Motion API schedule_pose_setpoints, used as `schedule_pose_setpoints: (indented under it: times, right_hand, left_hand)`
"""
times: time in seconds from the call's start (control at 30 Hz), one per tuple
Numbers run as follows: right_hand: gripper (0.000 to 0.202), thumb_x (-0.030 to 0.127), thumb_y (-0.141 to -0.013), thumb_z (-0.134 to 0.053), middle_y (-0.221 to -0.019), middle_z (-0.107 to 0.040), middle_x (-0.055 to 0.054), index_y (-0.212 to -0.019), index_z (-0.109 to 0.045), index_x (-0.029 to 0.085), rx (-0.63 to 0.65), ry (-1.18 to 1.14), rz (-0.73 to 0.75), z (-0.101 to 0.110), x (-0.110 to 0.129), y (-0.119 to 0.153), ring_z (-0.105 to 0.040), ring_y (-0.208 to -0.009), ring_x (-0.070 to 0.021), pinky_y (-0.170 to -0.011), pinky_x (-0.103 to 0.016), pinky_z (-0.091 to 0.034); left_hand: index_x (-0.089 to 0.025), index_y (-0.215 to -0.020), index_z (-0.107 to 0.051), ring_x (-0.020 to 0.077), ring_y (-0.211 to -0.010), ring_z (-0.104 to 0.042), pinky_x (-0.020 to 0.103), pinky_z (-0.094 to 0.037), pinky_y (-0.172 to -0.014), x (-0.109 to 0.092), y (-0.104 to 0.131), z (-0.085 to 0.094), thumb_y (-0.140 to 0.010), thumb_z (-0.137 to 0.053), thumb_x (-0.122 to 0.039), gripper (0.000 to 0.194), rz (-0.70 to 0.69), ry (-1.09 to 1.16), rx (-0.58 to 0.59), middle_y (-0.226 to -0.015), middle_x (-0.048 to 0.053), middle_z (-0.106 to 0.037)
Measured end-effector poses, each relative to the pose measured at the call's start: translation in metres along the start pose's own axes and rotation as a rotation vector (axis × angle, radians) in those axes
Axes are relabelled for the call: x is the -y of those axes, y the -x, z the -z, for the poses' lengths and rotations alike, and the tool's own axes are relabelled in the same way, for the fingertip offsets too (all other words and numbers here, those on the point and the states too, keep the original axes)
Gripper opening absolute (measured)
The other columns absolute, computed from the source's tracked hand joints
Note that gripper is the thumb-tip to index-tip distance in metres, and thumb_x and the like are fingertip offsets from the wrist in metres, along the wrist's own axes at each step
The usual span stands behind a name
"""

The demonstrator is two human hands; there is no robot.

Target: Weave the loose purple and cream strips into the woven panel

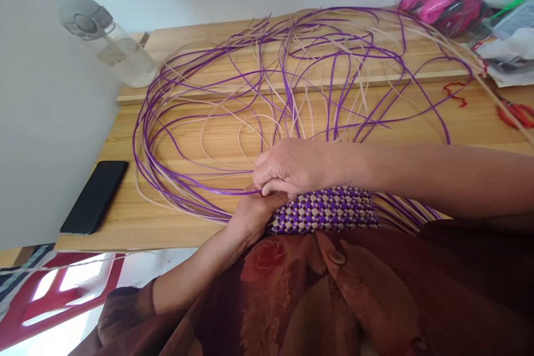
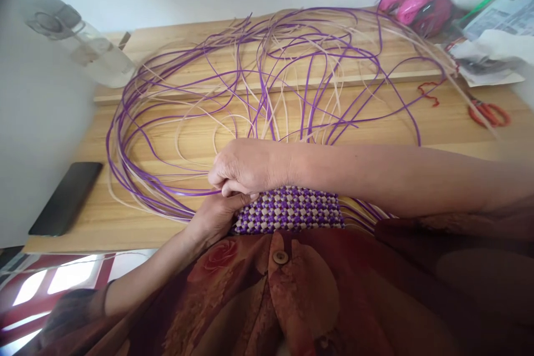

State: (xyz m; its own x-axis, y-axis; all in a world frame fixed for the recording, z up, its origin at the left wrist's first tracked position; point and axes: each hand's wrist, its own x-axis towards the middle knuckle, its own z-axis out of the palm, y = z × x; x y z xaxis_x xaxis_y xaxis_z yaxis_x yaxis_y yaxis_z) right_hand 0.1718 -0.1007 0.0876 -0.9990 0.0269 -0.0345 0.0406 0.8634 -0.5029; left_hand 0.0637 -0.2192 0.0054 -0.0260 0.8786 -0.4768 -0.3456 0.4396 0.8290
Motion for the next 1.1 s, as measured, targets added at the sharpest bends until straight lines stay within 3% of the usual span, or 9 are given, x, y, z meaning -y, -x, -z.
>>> schedule_pose_setpoints:
  times: [0.27,0.57,0.7,0.8,0.87,1.0,1.1]
  right_hand:
    - [0.017,0.019,-0.088,-0.057,-0.072,-0.060,-0.001,-0.074,-0.065,0.014,-0.010,0.066,-0.032,-0.002,0.005,0.000,-0.050,-0.066,-0.0101,-0.059,-0.024,-0.028]
    - [0.018,0.009,-0.080,-0.060,-0.058,-0.047,0.005,-0.063,-0.056,0.015,0.152,-0.104,-0.036,0.000,-0.003,-0.018,-0.038,-0.056,-0.0075,-0.055,-0.026,-0.022]
    - [0.015,0.008,-0.080,-0.060,-0.056,-0.045,0.007,-0.067,-0.058,0.015,0.207,-0.162,-0.077,0.003,-0.004,-0.022,-0.036,-0.055,-0.0072,-0.056,-0.026,-0.023]
    - [0.012,0.008,-0.080,-0.059,-0.059,-0.048,0.006,-0.070,-0.060,0.015,0.201,-0.200,-0.105,0.003,-0.006,-0.023,-0.039,-0.056,-0.0066,-0.056,-0.025,-0.025]
    - [0.014,0.011,-0.082,-0.058,-0.060,-0.050,0.005,-0.069,-0.060,0.014,0.139,-0.171,-0.115,0.004,-0.003,-0.017,-0.041,-0.057,-0.0071,-0.057,-0.025,-0.025]
    - [0.027,0.028,-0.093,-0.052,-0.066,-0.057,0.000,-0.072,-0.061,0.015,-0.205,-0.017,-0.225,0.001,0.015,0.021,-0.046,-0.063,-0.0101,-0.061,-0.027,-0.028]
    - [0.032,0.038,-0.093,-0.055,-0.067,-0.058,-0.001,-0.071,-0.063,0.016,-0.234,0.007,-0.294,-0.018,0.031,0.060,-0.051,-0.065,-0.0122,-0.063,-0.027,-0.032]
  left_hand:
    - [-0.017,-0.088,-0.075,0.0250,-0.103,-0.065,0.036,-0.045,-0.094,-0.001,-0.002,0.003,-0.065,-0.081,-0.022,0.024,0.045,-0.020,0.077,-0.104,0.006,-0.074]
    - [-0.017,-0.094,-0.074,0.0213,-0.093,-0.065,0.036,-0.045,-0.093,-0.006,0.000,0.001,-0.059,-0.086,-0.024,0.038,0.190,0.085,0.115,-0.094,0.005,-0.074]
    - [-0.016,-0.096,-0.073,0.0213,-0.089,-0.065,0.035,-0.045,-0.090,-0.007,-0.001,0.002,-0.055,-0.088,-0.025,0.045,0.184,0.165,0.071,-0.089,0.005,-0.074]
    - [-0.016,-0.088,-0.073,0.0182,-0.079,-0.064,0.032,-0.046,-0.083,-0.007,-0.001,0.003,-0.056,-0.087,-0.025,0.036,0.210,0.183,0.019,-0.082,0.004,-0.073]
    - [-0.016,-0.082,-0.073,0.0154,-0.072,-0.062,0.029,-0.046,-0.077,-0.007,-0.001,0.004,-0.057,-0.086,-0.023,0.029,0.219,0.195,0.019,-0.078,0.002,-0.072]
    - [-0.016,-0.080,-0.073,0.0137,-0.070,-0.061,0.026,-0.046,-0.070,-0.010,0.000,0.005,-0.060,-0.084,-0.020,0.024,0.228,0.237,0.111,-0.075,0.001,-0.070]
    - [-0.013,-0.071,-0.071,0.0103,-0.061,-0.057,0.022,-0.043,-0.062,-0.015,0.000,0.007,-0.059,-0.085,-0.021,0.020,0.322,0.240,0.155,-0.066,0.001,-0.066]
